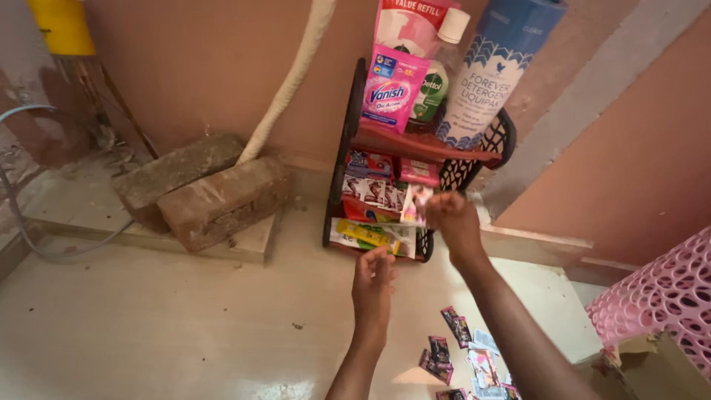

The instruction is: The person sits on the floor and organizes small sachets and packets by picking them up from a pile and placing them onto a small multi-tiered plastic rack. They handle the items one at a time, arranging them in rows on the rack's shelves.

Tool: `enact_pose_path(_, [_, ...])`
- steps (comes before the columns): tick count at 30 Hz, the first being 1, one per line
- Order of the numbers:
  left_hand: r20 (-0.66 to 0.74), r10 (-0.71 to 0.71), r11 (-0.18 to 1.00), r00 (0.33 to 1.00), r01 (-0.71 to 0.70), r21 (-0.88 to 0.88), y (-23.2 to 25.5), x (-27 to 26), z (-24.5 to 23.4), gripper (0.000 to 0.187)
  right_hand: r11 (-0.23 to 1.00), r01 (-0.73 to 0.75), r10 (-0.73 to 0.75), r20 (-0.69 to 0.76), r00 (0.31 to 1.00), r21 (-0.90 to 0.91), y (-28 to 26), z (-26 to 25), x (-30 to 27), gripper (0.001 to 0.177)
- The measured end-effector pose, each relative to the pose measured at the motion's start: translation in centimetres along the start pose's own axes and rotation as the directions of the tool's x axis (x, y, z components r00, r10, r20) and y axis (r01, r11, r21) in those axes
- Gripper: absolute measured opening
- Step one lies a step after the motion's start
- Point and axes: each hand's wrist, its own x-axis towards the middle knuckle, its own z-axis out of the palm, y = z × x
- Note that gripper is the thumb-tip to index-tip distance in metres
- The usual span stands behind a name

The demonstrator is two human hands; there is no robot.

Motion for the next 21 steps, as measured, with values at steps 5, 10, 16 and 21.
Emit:
enact_pose_path(5, [0.003,-0.024,1.000,1.000,0.024,0.006,0.2,0.3,-0.4,0.046,0.968,-0.231,0.236,0.037,0.971,-0.095,2.4,1.2,7.4,0.011])
enact_pose_path(10, [0.069,0.001,1.000,0.998,0.001,-0.017,-2.3,0.8,-0.5,0.044,0.931,-0.018,0.028,0.023,0.999,-0.363,3.0,-0.6,6.2,0.019])
enact_pose_path(16, [0.282,0.125,0.986,0.951,-0.151,0.071,-6.3,1.2,1.3,0.043,0.898,-0.036,0.080,0.081,0.993,-0.439,2.4,-7.9,-5.7,0.011])
enact_pose_path(21, [0.416,-0.060,0.929,0.907,-0.101,0.355,-8.4,-1.4,2.5,0.040,0.744,-0.167,0.385,0.211,0.898,-0.647,4.8,-14.1,-18.1,0.012])
